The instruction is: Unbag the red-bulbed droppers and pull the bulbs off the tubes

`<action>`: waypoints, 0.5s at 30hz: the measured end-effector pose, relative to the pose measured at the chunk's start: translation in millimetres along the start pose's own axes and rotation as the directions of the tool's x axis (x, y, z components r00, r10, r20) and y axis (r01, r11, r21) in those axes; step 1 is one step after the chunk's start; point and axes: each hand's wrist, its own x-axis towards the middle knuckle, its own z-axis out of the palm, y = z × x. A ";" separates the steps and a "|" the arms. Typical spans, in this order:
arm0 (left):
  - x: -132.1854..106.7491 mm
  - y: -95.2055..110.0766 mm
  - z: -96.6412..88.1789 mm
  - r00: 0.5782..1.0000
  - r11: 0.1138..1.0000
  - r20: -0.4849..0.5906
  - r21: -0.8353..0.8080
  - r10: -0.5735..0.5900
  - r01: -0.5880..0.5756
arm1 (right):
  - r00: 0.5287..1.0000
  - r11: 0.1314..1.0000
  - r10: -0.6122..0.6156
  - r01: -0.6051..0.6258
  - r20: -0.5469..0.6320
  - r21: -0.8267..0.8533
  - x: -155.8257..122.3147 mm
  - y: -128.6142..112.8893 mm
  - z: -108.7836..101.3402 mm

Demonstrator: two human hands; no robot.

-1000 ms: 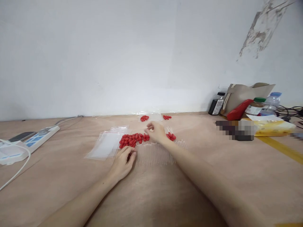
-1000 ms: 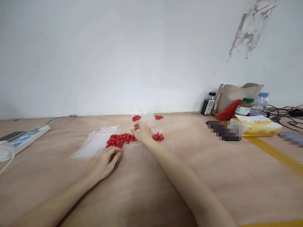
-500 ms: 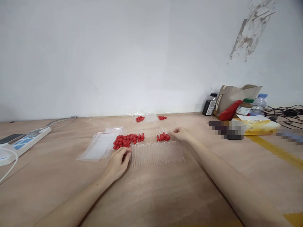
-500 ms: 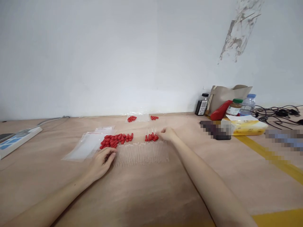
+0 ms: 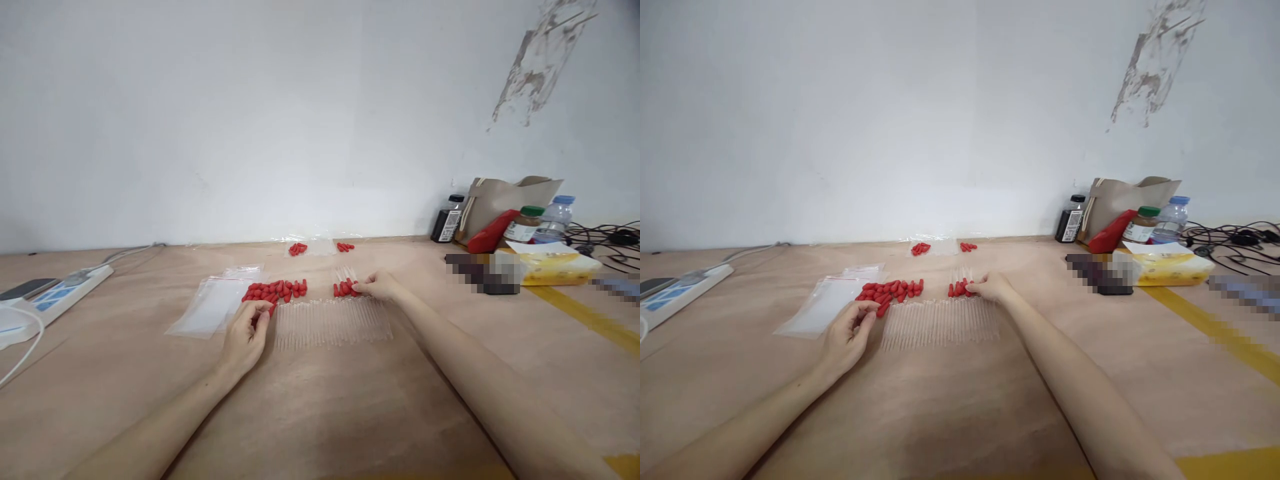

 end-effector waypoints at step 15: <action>-2.4 19.7 2.0 0.901 0.868 -0.014 0.275 0.433 -0.413 | 0.790 0.800 -0.600 0.591 -0.126 -0.102 -91.5 -11.9 -1.1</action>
